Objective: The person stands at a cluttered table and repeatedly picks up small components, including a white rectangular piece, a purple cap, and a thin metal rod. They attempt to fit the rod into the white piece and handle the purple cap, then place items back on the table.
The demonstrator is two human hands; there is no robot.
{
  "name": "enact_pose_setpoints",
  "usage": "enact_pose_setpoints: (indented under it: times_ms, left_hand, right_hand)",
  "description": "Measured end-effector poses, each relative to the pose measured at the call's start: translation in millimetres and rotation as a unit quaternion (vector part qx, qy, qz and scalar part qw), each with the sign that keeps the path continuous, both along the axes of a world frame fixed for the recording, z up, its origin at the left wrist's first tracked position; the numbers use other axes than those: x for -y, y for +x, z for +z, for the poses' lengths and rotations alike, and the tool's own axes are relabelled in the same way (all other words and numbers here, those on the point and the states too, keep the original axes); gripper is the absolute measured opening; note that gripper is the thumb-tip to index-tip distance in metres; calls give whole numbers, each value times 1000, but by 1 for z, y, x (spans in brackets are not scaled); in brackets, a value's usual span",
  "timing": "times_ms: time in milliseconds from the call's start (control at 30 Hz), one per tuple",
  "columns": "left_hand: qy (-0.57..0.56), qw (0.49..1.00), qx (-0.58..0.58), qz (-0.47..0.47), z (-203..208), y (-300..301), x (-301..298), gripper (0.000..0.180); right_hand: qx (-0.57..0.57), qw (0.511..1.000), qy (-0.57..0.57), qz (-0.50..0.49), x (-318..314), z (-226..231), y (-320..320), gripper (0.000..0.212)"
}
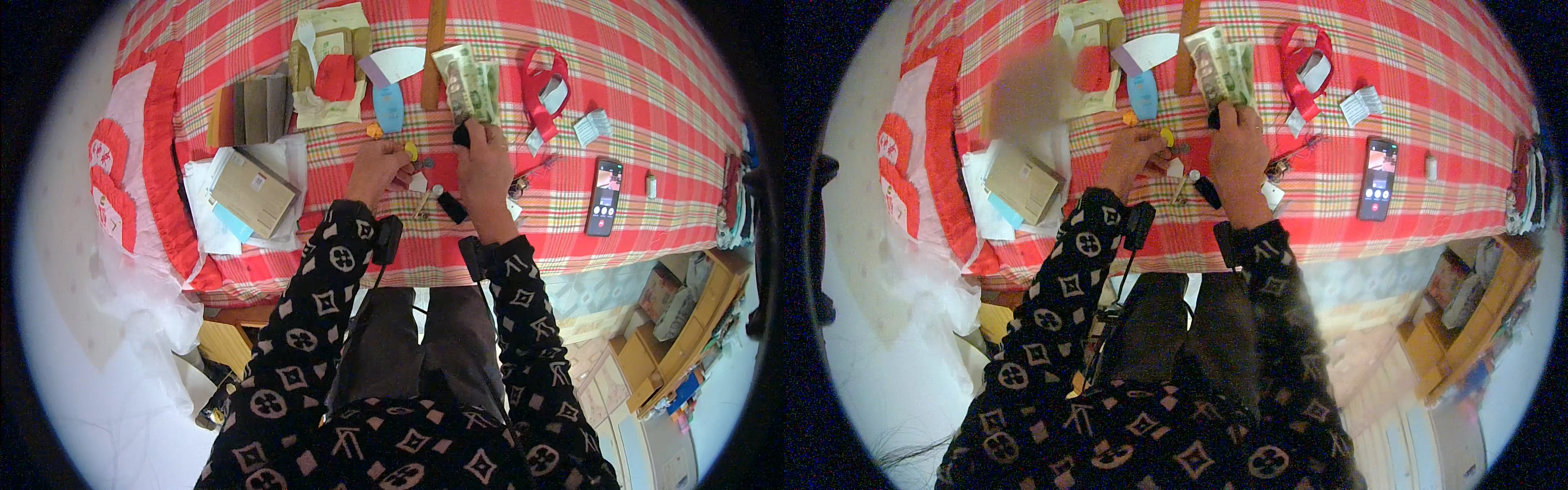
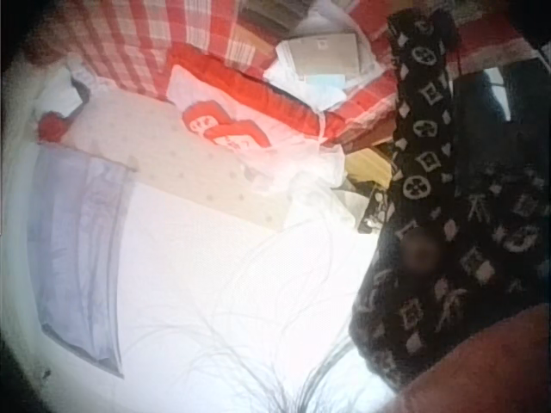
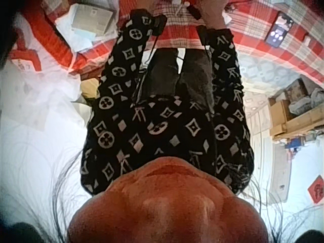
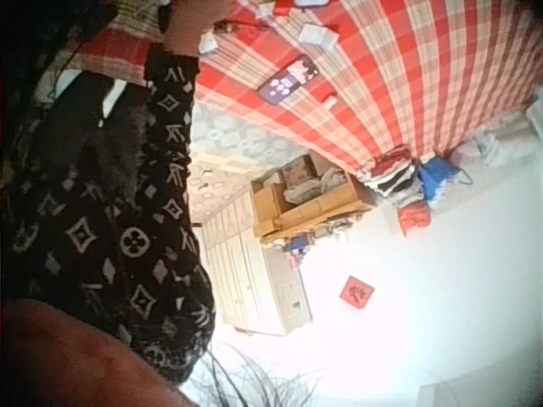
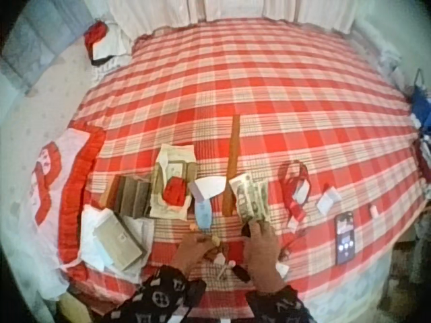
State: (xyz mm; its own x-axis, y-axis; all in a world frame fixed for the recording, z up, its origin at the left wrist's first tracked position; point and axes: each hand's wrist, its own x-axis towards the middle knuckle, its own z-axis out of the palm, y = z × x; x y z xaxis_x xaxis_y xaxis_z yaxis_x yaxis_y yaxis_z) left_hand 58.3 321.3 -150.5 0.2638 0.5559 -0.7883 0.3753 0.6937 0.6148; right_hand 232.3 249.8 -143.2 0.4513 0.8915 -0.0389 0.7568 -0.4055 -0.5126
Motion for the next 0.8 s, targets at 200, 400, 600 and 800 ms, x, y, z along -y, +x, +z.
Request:
enact_pose_setpoints:
  times_ms: [200, 400, 600, 800]
  left_hand:
    - [3, 1000, -11, 13, 4, 6, 0, 25]
    - [-17, 999, 21, 38, -3, -3, -1, 23]
    - [-28, 989, 108, 102, 0, -21, 7, 18]
    - [-27, 978, 138, 157, 10, -34, 22, 17]
  right_hand:
    - [-70, 997, 19, -14, 10, 11, 8, 39]
    - [-231, 969, 48, -69, 26, 13, 18, 42]
    - [-466, 859, 151, -150, 36, 21, 22, 40]
    - [-376, 923, 26, -79, 66, 18, 5, 34]
